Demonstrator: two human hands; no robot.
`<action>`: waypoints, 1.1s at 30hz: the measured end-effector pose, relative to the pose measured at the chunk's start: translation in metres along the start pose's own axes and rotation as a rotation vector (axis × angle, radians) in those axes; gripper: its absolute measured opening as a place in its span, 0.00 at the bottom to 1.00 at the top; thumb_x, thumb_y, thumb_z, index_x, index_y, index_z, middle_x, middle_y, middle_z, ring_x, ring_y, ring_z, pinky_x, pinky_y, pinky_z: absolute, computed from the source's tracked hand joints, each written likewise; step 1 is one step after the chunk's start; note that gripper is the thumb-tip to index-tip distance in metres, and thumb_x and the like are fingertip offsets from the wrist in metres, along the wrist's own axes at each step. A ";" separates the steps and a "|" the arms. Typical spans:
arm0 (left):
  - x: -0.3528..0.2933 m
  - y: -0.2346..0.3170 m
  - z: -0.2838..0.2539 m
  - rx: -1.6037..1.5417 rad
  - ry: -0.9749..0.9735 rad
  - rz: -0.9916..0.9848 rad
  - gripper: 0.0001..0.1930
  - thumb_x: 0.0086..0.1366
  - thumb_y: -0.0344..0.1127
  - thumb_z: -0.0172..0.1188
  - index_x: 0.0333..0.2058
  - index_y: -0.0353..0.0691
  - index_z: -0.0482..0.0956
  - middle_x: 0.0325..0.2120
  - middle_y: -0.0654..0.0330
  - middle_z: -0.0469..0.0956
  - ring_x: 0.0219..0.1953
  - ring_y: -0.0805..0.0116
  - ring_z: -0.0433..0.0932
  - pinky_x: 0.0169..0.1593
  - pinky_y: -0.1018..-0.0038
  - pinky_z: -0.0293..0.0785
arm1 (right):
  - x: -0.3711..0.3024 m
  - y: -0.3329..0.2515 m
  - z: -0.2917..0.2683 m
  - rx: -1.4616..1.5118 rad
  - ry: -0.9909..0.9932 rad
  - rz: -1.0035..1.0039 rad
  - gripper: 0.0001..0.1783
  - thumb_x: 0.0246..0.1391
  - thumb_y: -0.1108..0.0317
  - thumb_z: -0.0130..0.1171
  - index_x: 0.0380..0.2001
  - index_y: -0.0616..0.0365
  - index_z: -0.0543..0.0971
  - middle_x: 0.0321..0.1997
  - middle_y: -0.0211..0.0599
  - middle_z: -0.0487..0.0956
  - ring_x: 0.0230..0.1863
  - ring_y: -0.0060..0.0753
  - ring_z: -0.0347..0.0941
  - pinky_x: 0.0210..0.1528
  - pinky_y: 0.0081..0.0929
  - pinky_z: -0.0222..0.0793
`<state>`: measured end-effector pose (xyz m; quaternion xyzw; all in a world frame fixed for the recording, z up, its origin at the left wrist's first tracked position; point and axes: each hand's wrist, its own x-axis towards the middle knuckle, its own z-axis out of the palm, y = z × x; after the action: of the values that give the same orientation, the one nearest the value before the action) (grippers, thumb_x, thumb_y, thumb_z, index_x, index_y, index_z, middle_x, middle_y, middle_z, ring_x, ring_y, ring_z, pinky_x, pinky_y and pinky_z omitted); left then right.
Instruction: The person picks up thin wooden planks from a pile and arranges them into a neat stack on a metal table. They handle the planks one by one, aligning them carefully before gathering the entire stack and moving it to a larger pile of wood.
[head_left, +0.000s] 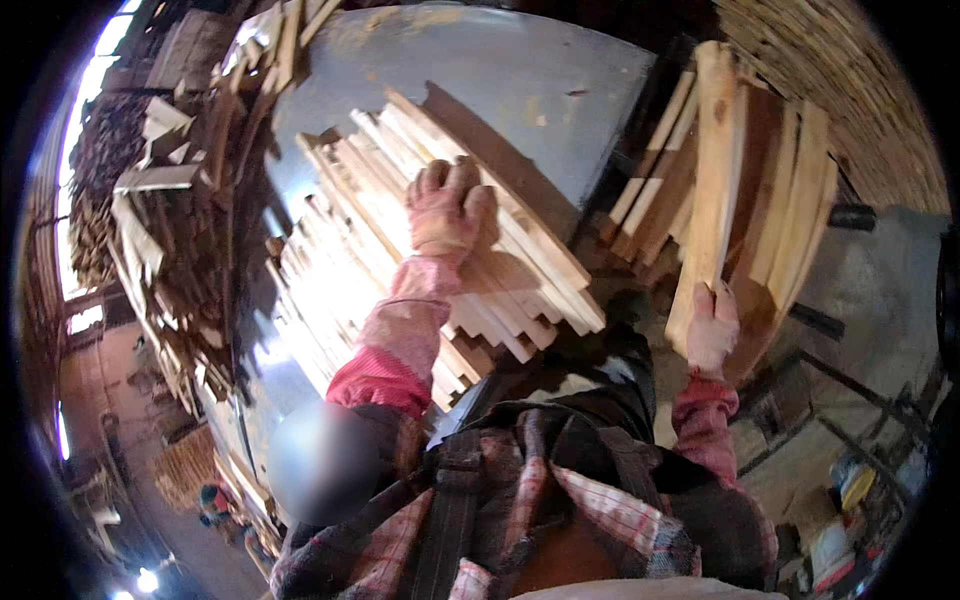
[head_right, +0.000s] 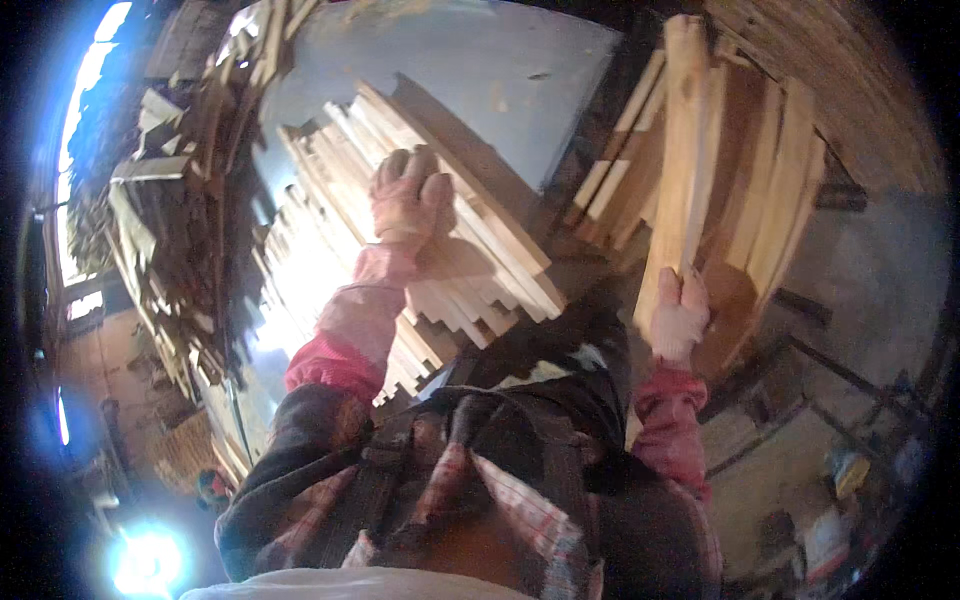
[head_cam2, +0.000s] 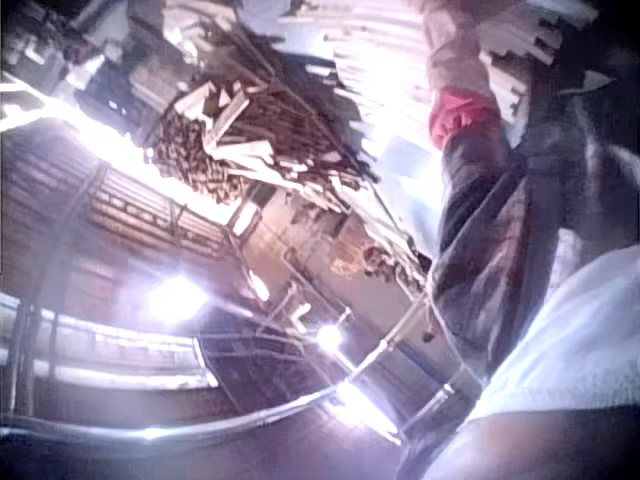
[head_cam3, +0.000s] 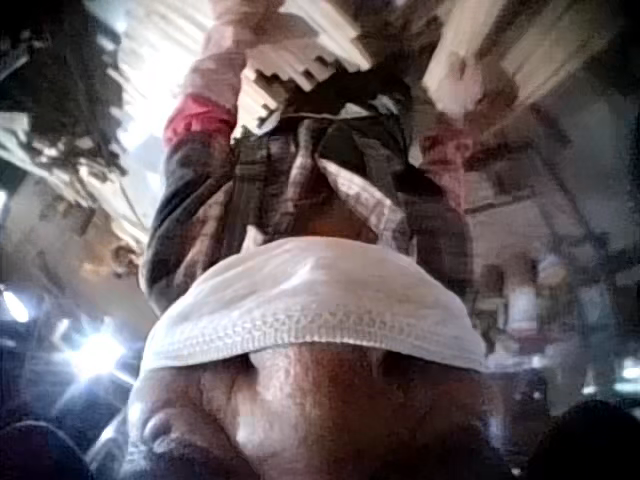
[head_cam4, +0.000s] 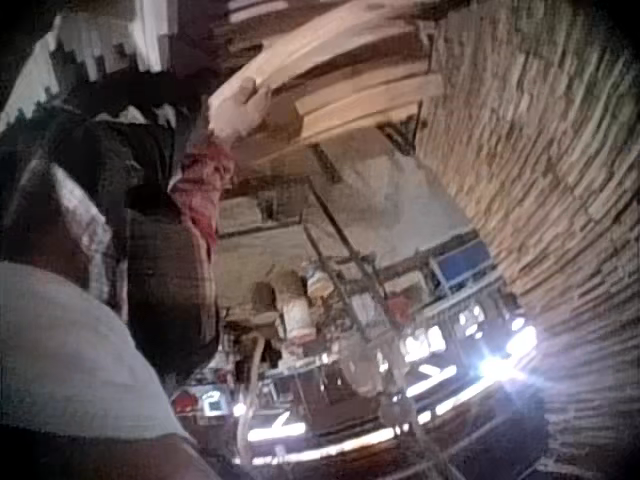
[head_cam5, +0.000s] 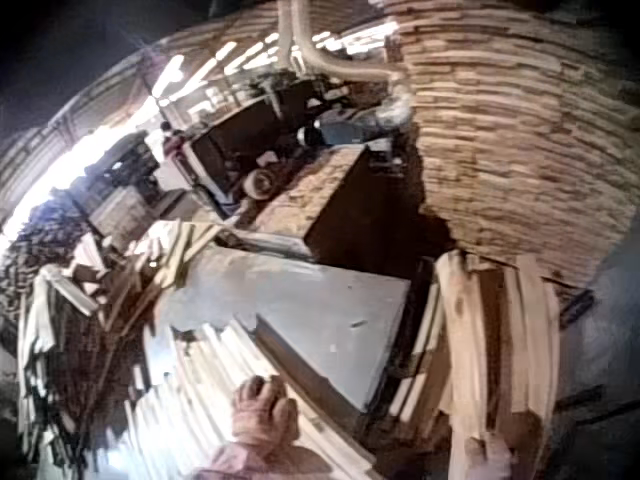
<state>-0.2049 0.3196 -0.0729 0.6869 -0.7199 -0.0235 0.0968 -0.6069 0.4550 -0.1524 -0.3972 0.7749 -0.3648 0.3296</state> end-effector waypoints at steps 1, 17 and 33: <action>-0.002 -0.001 0.005 0.007 0.031 0.003 0.29 0.69 0.52 0.59 0.66 0.51 0.75 0.60 0.51 0.71 0.65 0.44 0.66 0.69 0.46 0.60 | -0.007 -0.006 -0.003 -0.054 0.005 -0.033 0.25 0.66 0.55 0.60 0.55 0.66 0.80 0.52 0.52 0.83 0.55 0.47 0.78 0.61 0.41 0.71; -0.018 0.006 0.024 0.039 0.096 -0.007 0.28 0.67 0.52 0.61 0.63 0.50 0.75 0.61 0.51 0.70 0.66 0.41 0.66 0.68 0.46 0.61 | -0.006 -0.088 0.009 -0.197 -0.294 -0.521 0.21 0.65 0.61 0.61 0.54 0.66 0.80 0.51 0.56 0.83 0.51 0.61 0.79 0.55 0.47 0.74; 0.006 0.025 0.037 -0.068 0.139 0.029 0.25 0.70 0.50 0.61 0.60 0.43 0.79 0.56 0.43 0.79 0.63 0.40 0.73 0.67 0.50 0.69 | 0.020 -0.130 0.086 -0.436 -0.881 -0.642 0.16 0.60 0.57 0.60 0.48 0.51 0.83 0.42 0.49 0.82 0.47 0.59 0.79 0.47 0.53 0.76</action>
<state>-0.2364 0.3116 -0.1042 0.6728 -0.7200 0.0013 0.1700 -0.4989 0.3572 -0.0939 -0.7847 0.4631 -0.0790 0.4044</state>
